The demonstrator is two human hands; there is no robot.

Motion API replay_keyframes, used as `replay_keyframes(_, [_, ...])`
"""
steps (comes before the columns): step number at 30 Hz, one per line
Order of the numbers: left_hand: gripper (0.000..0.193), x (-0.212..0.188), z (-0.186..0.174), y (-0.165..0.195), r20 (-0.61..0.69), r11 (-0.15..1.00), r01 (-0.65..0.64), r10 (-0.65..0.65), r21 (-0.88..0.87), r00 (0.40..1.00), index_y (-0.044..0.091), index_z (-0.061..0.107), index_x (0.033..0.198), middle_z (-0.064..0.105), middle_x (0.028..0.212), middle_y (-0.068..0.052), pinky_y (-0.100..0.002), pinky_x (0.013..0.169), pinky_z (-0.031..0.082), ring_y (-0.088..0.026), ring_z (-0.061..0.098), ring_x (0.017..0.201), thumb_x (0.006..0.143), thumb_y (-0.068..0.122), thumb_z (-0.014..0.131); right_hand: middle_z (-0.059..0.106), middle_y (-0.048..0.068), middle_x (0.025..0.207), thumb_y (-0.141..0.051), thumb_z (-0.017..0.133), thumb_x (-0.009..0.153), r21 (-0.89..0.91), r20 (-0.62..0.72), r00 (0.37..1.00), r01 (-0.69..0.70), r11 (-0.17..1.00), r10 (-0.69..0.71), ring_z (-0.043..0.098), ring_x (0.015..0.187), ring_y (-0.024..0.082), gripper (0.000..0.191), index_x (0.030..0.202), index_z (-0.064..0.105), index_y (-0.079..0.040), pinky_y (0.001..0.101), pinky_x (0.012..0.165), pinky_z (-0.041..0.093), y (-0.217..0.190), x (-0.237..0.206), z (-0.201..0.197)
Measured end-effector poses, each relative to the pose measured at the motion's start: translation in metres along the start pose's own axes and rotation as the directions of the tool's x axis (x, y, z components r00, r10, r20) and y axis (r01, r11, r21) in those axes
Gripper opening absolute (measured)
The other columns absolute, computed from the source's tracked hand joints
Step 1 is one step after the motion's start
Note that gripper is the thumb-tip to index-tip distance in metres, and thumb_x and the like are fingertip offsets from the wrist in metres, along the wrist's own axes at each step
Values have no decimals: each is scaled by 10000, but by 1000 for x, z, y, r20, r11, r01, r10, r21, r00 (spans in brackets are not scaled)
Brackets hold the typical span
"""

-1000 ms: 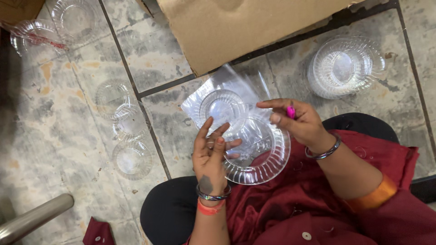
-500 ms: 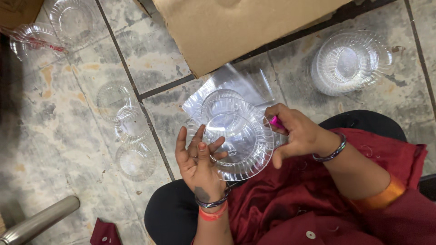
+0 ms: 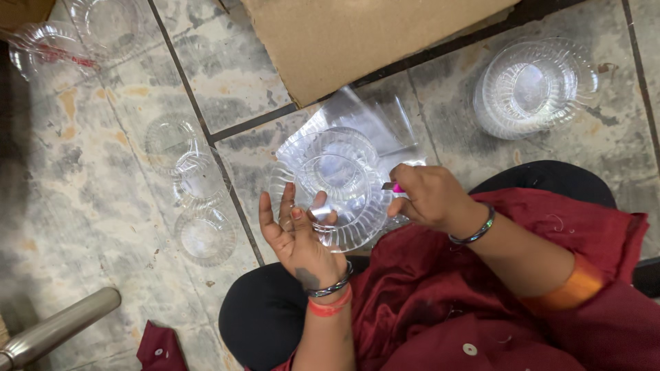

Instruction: The person sits on the floor and repeatedly picks up clear plastic plates, marks them with a pink marker, and places them into a cardboard box. The person handles the plates one at a time and continues the process throughout the clip.

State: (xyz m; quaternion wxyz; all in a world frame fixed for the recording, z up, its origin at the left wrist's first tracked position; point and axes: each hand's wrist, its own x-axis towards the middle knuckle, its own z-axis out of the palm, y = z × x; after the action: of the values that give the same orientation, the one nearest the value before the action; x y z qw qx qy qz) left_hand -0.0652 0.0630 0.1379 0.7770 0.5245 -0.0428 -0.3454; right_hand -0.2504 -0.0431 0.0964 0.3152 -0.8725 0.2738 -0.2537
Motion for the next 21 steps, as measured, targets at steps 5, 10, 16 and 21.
replay_keyframes(5, [624,7,-3,-20,-35,1000,22,-22,-15,999,191,241,1542,435,1544,-137,-450,907,588,-298,651,1149,1004,76,536,682,120,777,-403,748,904,149,141,984,-126,981,105,689,688,308,393,1020,605,-55,369,588,508,-9,5,20])
replay_keyframes(10, [644,25,-21,-62,200,995,-14,-6,96,980,153,256,1556,464,1553,-232,-436,1056,499,-375,629,1235,1006,96,585,688,36,991,-297,689,983,737,31,891,-326,592,452,689,839,139,416,1277,561,-33,280,746,550,12,17,19])
replay_keyframes(16, [661,84,-44,-111,196,747,-245,155,618,968,34,340,1540,423,1574,-269,-451,1189,346,-364,422,1461,996,183,685,734,88,884,-89,609,922,215,-208,796,-529,821,568,703,799,139,365,1277,676,-37,294,721,545,103,-13,-82])
replay_keyframes(21, [857,111,-57,-129,60,213,-106,214,971,975,20,386,1468,518,1431,-259,-488,1136,390,-413,480,1349,796,282,848,742,119,900,-73,631,899,477,-439,483,-590,652,758,588,692,184,281,1167,699,-24,340,587,420,179,-62,-142])
